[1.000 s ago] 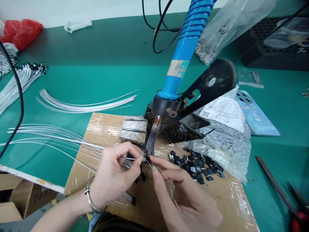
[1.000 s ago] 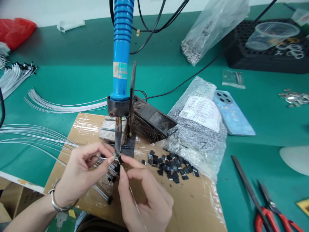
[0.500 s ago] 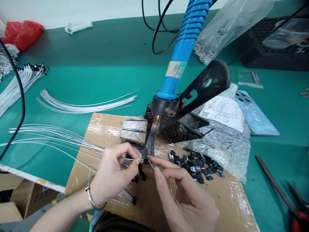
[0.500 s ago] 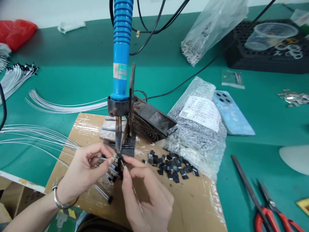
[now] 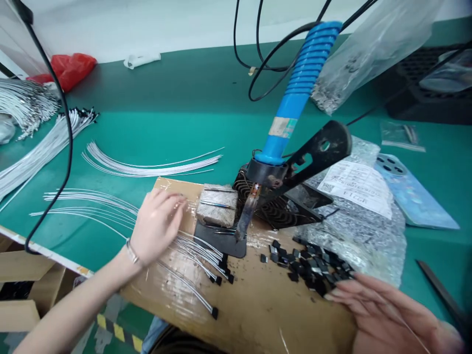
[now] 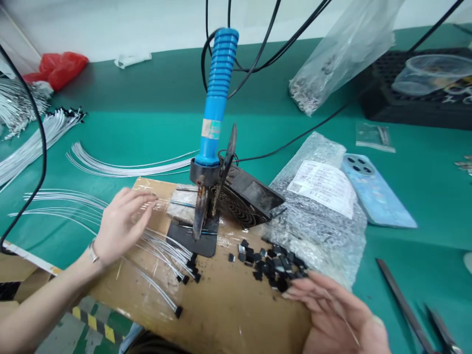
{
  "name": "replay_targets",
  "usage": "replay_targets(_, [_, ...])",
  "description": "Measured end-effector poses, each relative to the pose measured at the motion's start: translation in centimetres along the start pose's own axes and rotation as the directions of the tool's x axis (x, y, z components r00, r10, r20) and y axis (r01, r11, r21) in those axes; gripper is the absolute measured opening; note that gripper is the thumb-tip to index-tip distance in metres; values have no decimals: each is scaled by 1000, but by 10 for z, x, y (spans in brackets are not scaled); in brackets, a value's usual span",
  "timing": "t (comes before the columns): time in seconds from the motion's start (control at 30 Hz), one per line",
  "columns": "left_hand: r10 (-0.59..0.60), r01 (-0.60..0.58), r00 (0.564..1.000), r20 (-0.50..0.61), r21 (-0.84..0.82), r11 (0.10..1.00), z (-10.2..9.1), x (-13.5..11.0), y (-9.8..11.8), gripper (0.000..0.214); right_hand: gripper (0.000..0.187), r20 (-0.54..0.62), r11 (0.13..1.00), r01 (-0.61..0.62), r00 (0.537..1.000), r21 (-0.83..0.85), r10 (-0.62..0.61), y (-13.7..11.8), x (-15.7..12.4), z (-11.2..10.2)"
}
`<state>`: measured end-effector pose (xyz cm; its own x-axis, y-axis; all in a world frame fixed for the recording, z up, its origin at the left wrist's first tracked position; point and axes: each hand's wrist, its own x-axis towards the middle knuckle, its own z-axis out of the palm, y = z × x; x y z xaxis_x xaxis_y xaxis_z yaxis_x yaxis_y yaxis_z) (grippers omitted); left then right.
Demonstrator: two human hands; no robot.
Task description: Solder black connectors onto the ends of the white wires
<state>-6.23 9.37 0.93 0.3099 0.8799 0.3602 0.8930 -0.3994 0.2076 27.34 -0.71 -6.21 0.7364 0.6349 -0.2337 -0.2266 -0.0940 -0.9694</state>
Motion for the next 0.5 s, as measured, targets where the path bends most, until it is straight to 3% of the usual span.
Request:
replay_targets(0.13, [9, -19, 997, 81, 122, 992, 26, 45, -44, 25, 35, 8, 1000, -3, 1000, -14, 3, 0, -5, 8])
replay_targets(0.23, [6, -27, 992, 129, 163, 986, 43, 71, -62, 23, 38, 48, 998, 48, 998, -43, -46, 4, -6, 5])
replay_targets(0.3, [-5, -20, 989, 145, 173, 985, 50, 80, -69, 21, 37, 63, 996, 70, 996, -60, -66, 8, -6, 2])
replay_targets(0.4, [-21, -4, 988, 150, 161, 987, 53, 85, -75, 35, 34, 67, 994, 90, 994, -57, -86, 11, -9, 1])
replay_targets(0.5, [-43, 30, 993, 112, 118, 993, 50, 84, -80, 17, 34, 58, 993, 112, 992, -43, -110, 9, -14, 6])
